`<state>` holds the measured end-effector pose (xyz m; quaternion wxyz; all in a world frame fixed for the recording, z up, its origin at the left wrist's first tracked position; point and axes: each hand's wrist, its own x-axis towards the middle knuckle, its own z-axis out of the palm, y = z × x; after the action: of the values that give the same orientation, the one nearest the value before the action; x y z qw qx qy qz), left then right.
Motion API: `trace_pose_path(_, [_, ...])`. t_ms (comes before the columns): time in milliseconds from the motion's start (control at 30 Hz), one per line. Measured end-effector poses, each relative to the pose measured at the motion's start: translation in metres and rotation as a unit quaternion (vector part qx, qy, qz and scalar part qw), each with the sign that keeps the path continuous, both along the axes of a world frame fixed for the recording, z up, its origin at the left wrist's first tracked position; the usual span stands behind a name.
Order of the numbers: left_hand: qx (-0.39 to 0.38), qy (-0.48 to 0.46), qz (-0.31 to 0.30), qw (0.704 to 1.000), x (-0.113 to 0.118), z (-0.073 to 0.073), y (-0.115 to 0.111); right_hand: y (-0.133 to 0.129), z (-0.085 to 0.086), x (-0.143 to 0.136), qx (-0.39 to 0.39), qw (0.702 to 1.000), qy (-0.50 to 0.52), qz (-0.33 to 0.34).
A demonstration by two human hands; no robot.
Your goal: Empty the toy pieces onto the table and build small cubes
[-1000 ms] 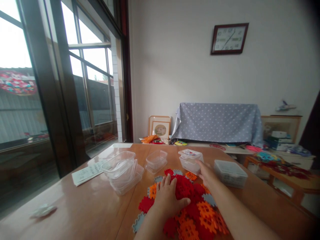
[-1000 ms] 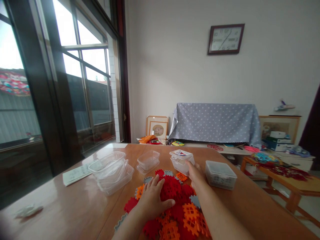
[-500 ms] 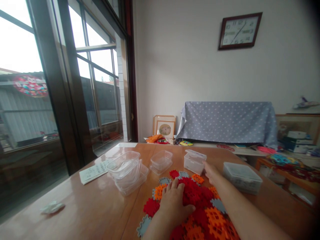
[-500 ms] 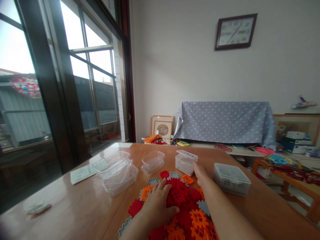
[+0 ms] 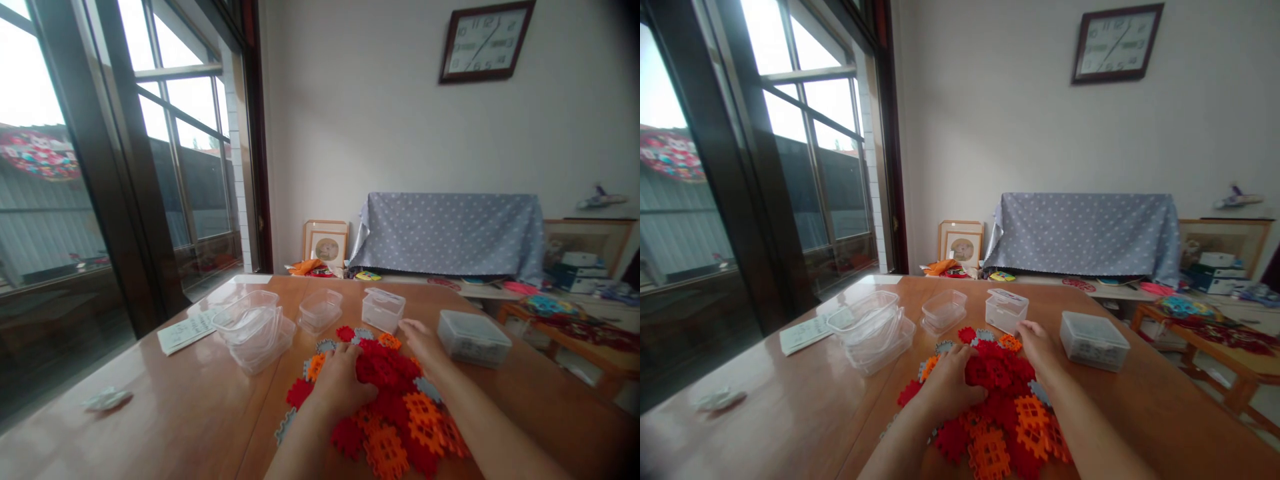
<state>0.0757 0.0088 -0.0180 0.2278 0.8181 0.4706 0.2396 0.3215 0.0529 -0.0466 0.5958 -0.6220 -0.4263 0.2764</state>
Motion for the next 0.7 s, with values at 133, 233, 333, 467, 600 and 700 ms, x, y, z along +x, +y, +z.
trace_pose_path(133, [-0.019, -0.039, -0.003, 0.999, -0.003, 0.0, 0.005, -0.041, 0.017, -0.019, -0.043, 0.983, -0.015, 0.175])
trace_pose_path(233, [-0.048, -0.089, -0.007, 0.995, -0.007, -0.003, 0.009, -0.066, 0.023, -0.026, -0.063, 0.937, -0.092, 0.33])
trace_pose_path(333, [-0.064, -0.128, 0.017, 0.99, -0.01, -0.007, 0.012, -0.08, 0.017, -0.03, -0.075, 0.905, -0.238, 0.345])
trace_pose_path(467, [-0.076, -0.174, 0.061, 0.98, -0.012, -0.013, 0.021, -0.083, -0.001, -0.041, -0.085, 0.874, -0.382, 0.287])
trace_pose_path(600, [-0.079, -0.212, 0.095, 0.969, -0.015, -0.015, 0.031, -0.081, -0.008, -0.051, -0.06, 0.866, -0.436, 0.237])
trace_pose_path(700, [-0.083, -0.237, 0.104, 0.962, -0.014, -0.015, 0.035, -0.078, -0.007, -0.049, -0.032, 0.864, -0.462, 0.196])
